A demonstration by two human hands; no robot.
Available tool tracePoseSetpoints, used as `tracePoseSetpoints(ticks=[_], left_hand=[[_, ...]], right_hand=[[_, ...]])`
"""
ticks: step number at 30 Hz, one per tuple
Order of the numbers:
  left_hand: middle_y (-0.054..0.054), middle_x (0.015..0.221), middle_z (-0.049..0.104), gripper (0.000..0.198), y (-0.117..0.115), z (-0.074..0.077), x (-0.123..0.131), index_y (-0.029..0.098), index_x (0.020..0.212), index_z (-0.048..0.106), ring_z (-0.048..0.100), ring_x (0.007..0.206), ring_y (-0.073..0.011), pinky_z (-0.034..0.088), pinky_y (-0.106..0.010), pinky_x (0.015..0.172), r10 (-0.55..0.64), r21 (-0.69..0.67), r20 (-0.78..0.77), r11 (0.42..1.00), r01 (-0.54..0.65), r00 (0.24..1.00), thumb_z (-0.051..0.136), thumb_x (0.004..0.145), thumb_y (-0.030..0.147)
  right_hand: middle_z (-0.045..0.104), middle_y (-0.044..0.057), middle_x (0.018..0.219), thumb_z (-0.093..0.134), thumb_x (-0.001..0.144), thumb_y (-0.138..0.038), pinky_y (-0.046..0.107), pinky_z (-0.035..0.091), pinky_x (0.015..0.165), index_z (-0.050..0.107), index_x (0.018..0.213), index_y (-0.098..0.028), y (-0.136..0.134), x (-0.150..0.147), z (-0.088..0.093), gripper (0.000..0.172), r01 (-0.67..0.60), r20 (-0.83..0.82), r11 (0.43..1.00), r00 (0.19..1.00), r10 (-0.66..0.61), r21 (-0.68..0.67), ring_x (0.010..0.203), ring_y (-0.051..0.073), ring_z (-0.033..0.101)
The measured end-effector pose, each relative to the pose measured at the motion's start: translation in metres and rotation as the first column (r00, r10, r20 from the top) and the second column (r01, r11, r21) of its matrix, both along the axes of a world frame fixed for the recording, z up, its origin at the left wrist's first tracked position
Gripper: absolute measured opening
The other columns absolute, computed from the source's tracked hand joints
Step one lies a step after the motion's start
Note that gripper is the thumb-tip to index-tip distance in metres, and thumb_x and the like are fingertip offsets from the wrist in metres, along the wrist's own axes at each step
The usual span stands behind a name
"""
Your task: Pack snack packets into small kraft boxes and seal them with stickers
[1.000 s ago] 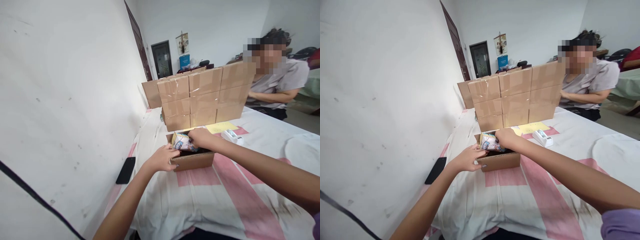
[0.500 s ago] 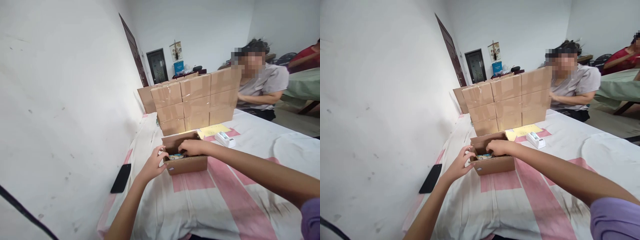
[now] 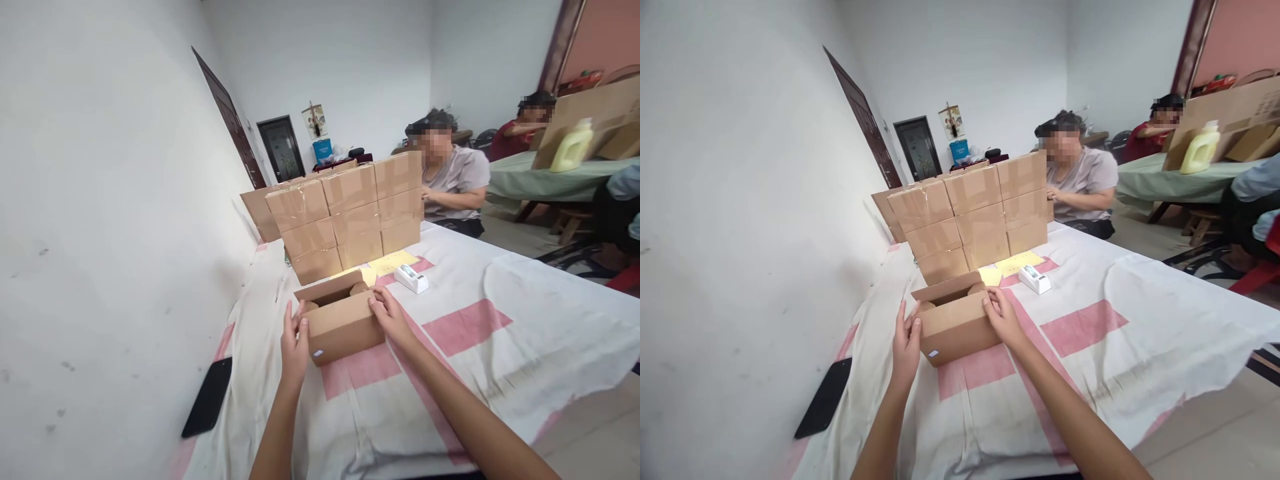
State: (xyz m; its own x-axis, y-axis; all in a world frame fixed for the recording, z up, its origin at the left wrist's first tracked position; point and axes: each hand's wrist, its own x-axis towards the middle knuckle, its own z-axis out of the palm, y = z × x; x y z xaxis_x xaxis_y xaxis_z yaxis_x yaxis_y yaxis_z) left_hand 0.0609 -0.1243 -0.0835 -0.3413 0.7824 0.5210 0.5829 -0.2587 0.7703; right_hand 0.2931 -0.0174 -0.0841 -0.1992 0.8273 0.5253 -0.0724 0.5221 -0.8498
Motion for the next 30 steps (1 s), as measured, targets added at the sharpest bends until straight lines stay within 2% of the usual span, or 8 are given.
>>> tracePoseSetpoints(ticks=[3,7,10,14,17,20,25,30], left_hand=[[-0.008,0.171,0.0,0.068,0.019,0.005,-0.001,0.028,0.16,0.011,0.022,0.155,-0.0242,0.027,-0.044,0.124,0.093,-0.023,-0.024,0.995,-0.093,0.995,0.039,0.098,0.029],[-0.008,0.168,0.022,0.075,0.032,0.022,-0.015,0.023,0.16,0.019,0.018,0.155,-0.0198,0.022,-0.041,0.126,0.052,-0.102,-0.175,0.992,-0.07,0.983,0.043,0.089,0.017],[-0.01,0.153,0.048,0.066,0.023,0.035,-0.018,0.023,0.156,0.032,0.04,0.145,-0.0213,0.028,-0.046,0.122,0.035,-0.138,-0.31,0.987,-0.082,0.95,0.04,0.09,0.018],[-0.004,0.126,0.068,0.046,0.002,0.043,0.012,0.037,0.138,0.058,0.058,0.122,-0.0249,0.021,-0.059,0.12,-0.011,-0.176,-0.477,0.981,-0.084,0.879,0.042,0.096,0.029],[-0.012,0.124,0.065,0.054,-0.001,0.045,0.048,0.034,0.14,0.058,0.054,0.121,-0.0375,0.023,-0.07,0.112,0.04,-0.16,-0.622,0.971,-0.177,0.782,0.06,0.088,0.047],[-0.017,0.128,0.064,0.061,0.008,0.045,0.072,0.025,0.139,0.059,0.055,0.119,-0.0402,0.034,-0.065,0.106,0.077,-0.143,-0.795,0.94,-0.311,0.601,0.064,0.085,0.052],[-0.011,0.155,0.048,0.063,0.028,0.036,0.077,0.022,0.147,0.05,0.041,0.143,-0.0352,0.03,-0.06,0.117,0.019,-0.177,-0.822,0.941,-0.288,0.569,0.06,0.089,0.044],[-0.007,0.161,0.038,0.064,0.028,0.028,0.076,0.021,0.15,0.045,0.034,0.149,-0.0336,0.027,-0.062,0.119,0.023,-0.178,-0.825,0.938,-0.297,0.565,0.057,0.09,0.041]], right_hand=[[0.047,0.011,0.149,0.057,0.082,-0.024,0.047,0.045,0.105,0.04,0.144,-0.029,0.014,-0.008,0.008,0.065,0.099,0.038,0.993,0.995,-0.097,-0.059,0.13,0.027,0.05],[0.041,0.009,0.154,0.052,0.072,-0.014,0.048,0.033,0.115,0.038,0.149,-0.03,0.033,-0.008,0.015,0.08,0.006,0.143,1.0,0.99,-0.006,0.003,0.146,0.026,0.032],[0.056,0.009,0.135,0.05,0.071,-0.011,0.047,0.039,0.109,0.053,0.138,-0.027,0.037,-0.005,0.017,0.069,0.001,0.188,0.995,0.982,-0.02,0.104,0.131,0.027,0.047],[0.066,0.006,0.091,0.051,0.081,-0.014,0.044,0.046,0.095,0.074,0.091,-0.023,0.028,-0.003,0.016,0.027,0.037,0.224,0.981,0.971,-0.08,0.192,0.1,0.025,0.059],[0.07,0.006,0.092,0.056,0.085,-0.019,0.037,0.05,0.086,0.076,0.084,-0.022,0.024,-0.001,0.016,0.02,0.008,0.209,0.998,0.978,-0.02,0.057,0.093,0.023,0.064],[0.075,0.005,0.099,0.06,0.086,-0.02,0.032,0.053,0.084,0.077,0.096,-0.021,0.042,0.018,0.021,0.019,0.063,0.228,0.989,0.973,-0.031,-0.135,0.094,0.02,0.068],[0.066,0.009,0.124,0.056,0.098,-0.024,0.038,0.054,0.093,0.068,0.115,-0.015,0.111,0.093,0.037,0.023,0.389,0.361,0.862,0.894,-0.267,-0.325,0.11,0.023,0.064],[0.062,0.01,0.128,0.063,0.098,-0.035,0.045,0.057,0.091,0.06,0.128,-0.017,0.166,0.133,0.043,0.036,0.484,0.547,0.687,0.824,-0.149,-0.542,0.109,0.024,0.065]])
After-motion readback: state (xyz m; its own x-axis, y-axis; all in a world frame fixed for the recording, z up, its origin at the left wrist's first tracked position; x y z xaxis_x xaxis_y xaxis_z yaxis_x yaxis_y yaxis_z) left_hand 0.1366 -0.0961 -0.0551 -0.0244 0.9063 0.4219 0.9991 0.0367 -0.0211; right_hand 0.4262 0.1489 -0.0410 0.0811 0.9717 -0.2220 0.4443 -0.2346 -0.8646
